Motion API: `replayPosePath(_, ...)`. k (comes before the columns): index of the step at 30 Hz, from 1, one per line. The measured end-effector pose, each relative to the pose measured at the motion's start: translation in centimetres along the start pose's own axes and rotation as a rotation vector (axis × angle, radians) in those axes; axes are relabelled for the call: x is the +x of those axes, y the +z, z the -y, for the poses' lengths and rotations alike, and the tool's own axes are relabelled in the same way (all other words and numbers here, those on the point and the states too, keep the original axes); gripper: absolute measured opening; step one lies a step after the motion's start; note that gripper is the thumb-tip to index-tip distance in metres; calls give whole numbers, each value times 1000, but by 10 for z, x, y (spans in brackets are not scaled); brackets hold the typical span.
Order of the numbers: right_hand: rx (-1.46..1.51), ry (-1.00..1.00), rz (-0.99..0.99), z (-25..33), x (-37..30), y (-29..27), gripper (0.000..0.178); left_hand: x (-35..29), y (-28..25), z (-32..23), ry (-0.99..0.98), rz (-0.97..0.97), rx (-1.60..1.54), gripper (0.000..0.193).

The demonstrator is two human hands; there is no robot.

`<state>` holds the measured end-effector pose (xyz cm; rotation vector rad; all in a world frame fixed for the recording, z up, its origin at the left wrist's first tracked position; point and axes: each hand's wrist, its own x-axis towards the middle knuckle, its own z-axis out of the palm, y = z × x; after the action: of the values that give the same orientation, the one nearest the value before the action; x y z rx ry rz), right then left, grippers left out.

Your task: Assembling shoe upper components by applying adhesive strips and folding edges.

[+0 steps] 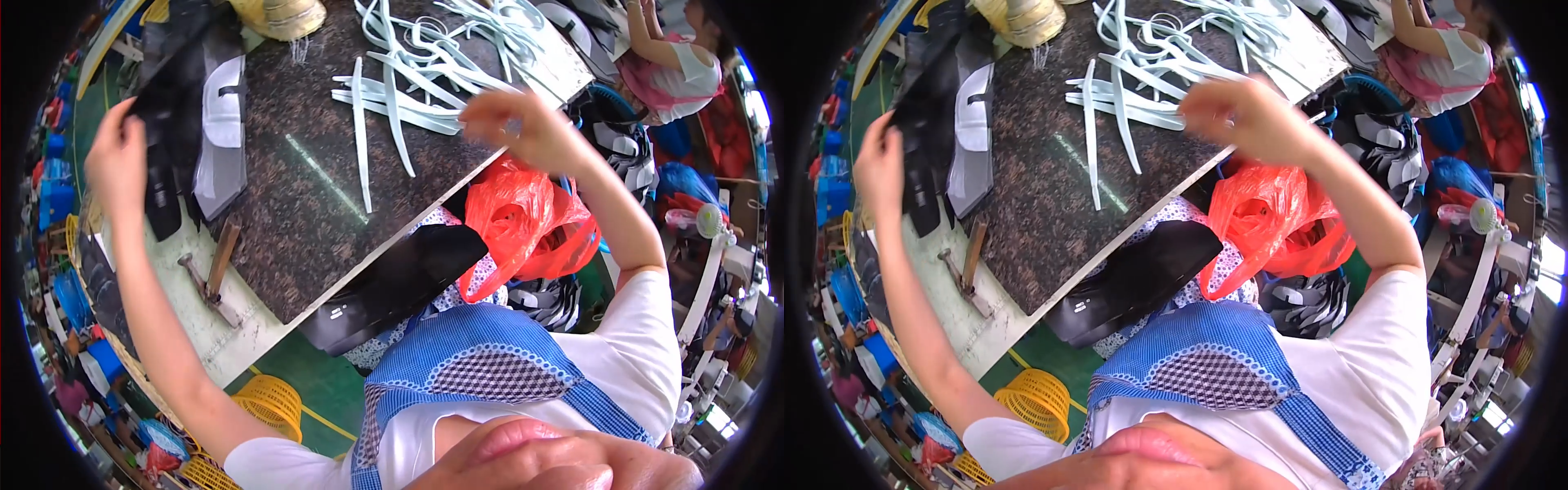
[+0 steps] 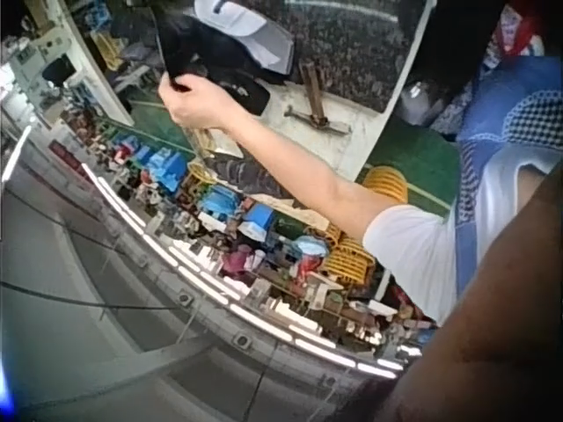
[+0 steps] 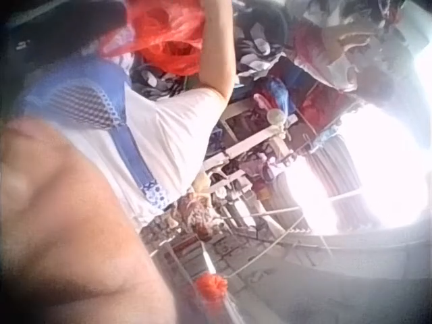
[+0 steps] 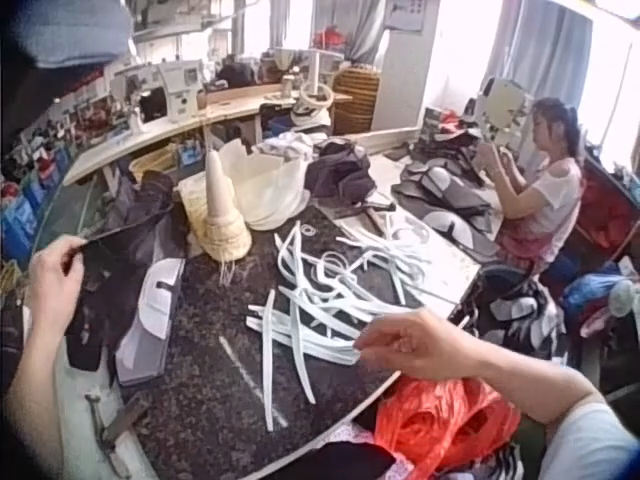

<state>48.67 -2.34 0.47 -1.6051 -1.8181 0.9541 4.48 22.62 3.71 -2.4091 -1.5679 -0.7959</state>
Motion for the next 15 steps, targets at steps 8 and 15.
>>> replayPosePath(8, -507, -256, -329, -38, 48, -36, 22, -157, -26, -118, 450, -156, 32, 5)
replayPosePath(15, 18, 79, -286, -27, 77, -63, 23, -198, -30, -157, 212, 485, -433, 30)
